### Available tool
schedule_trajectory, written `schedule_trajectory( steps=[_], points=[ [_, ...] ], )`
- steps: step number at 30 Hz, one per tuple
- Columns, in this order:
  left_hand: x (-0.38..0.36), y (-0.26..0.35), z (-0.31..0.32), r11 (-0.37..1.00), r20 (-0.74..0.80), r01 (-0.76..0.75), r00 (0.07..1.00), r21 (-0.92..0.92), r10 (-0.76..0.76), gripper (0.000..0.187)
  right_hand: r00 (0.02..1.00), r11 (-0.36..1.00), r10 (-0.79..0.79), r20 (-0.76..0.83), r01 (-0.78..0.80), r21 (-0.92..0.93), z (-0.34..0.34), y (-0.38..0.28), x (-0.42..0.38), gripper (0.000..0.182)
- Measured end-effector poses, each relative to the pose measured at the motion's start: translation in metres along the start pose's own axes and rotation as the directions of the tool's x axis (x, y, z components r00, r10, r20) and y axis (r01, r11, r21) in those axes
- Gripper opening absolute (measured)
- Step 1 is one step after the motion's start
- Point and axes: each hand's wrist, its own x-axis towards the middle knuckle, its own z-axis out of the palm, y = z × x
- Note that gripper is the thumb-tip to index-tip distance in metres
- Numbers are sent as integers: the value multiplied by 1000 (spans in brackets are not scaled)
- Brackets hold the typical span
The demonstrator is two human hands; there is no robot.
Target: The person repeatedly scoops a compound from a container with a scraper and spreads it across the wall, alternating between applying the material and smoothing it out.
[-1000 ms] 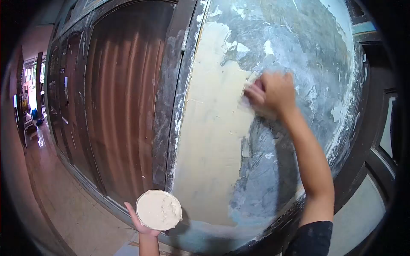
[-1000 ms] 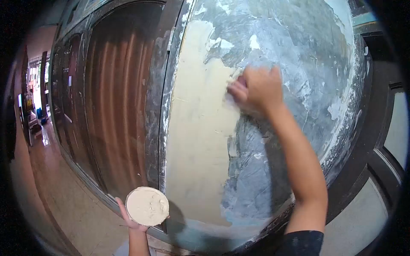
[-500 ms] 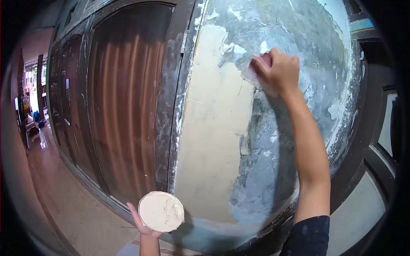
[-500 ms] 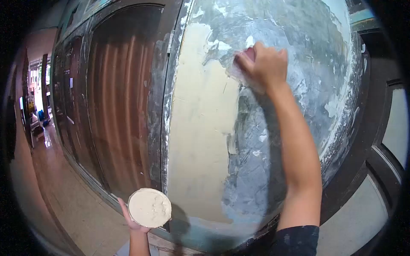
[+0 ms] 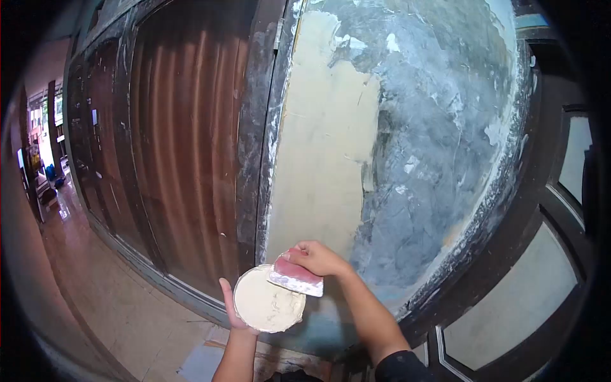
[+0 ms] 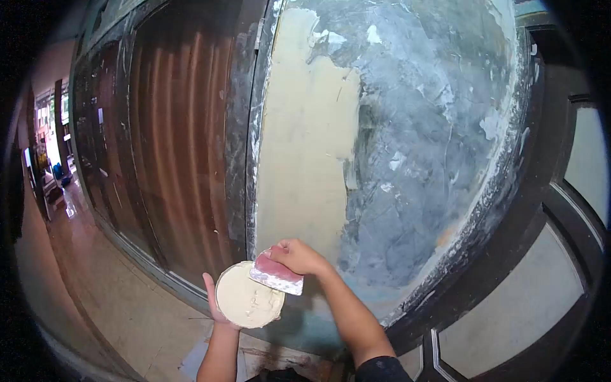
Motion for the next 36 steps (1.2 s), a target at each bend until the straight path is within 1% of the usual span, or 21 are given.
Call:
schedule_trajectory(
  steps=[1,3,4,6,7,8,11,12,13,14,16,17,18,19,20,22,23,26,27,31,36],
  points=[
    [-4,-1,-1,1000,-32,16,999,3,-16,106,1000,1000,9,-4,-9,-1,2,7,-3,45],
    [-8,0,-7,995,6,64,998,-79,-64,103,994,992,107,-12,-107,-74,5,15,-6,48],
    [-10,-1,-11,988,25,83,996,-127,-81,102,994,991,108,-15,-109,-72,5,20,-8,48],
    [-16,-1,-17,993,-15,90,996,-75,-91,102,988,979,80,-135,-104,-177,0,31,-14,50],
    [-18,-2,-19,995,-57,94,994,-25,-95,101,967,970,139,-212,-176,-169,-5,34,-17,49],
    [-20,-2,-20,995,-60,100,993,-29,-102,101,946,898,111,-303,-227,-377,-10,38,-28,51],
    [-20,9,-2,988,90,85,993,-127,-73,102,918,907,125,-376,-260,-332,-15,85,-45,44],
    [-15,14,0,988,94,82,993,-128,-70,102,905,949,61,-421,-184,-258,-15,82,-57,39],
    [-12,18,0,995,40,80,996,-64,-78,102,884,978,3,-467,-101,-185,-13,68,-66,34],
    [-10,21,0,996,-21,85,996,0,-85,102,884,985,27,-466,-103,-137,-9,55,-77,25],
    [2,20,2,995,-55,98,994,-26,-99,102,828,965,-41,-559,-112,-237,4,45,-88,19],
    [8,19,2,991,-9,132,991,-4,-132,102,827,965,-30,-562,-123,-232,8,45,-92,19],
    [14,16,0,986,37,166,985,18,-167,101,811,949,-174,-559,-14,-316,10,44,-95,17],
    [21,14,-6,983,-23,170,985,64,-169,101,779,912,-315,-542,91,-400,10,42,-99,18],
    [27,10,-10,981,-78,194,978,25,-192,101,780,913,-306,-546,79,-399,11,39,-102,18],
    [39,4,-11,967,-39,256,966,-1,-255,101,741,844,-478,-471,240,-479,12,31,-108,29],
    [44,-2,-10,966,-30,258,966,-9,-258,101,738,768,-551,-389,267,-582,8,32,-112,42],
    [57,-13,-12,963,-42,267,963,27,-266,101,749,761,-559,-356,292,-579,9,33,-121,48],
    [56,-14,-7,957,-40,291,956,11,-290,102,782,771,-538,-315,305,-559,7,27,-125,51],
    [57,-18,-3,945,-26,326,945,22,-325,103,783,738,-556,-280,310,-600,7,23,-132,52],
    [55,-19,4,936,28,348,936,58,-350,105,774,750,-548,-317,288,-595,15,25,-137,51]
  ],
)
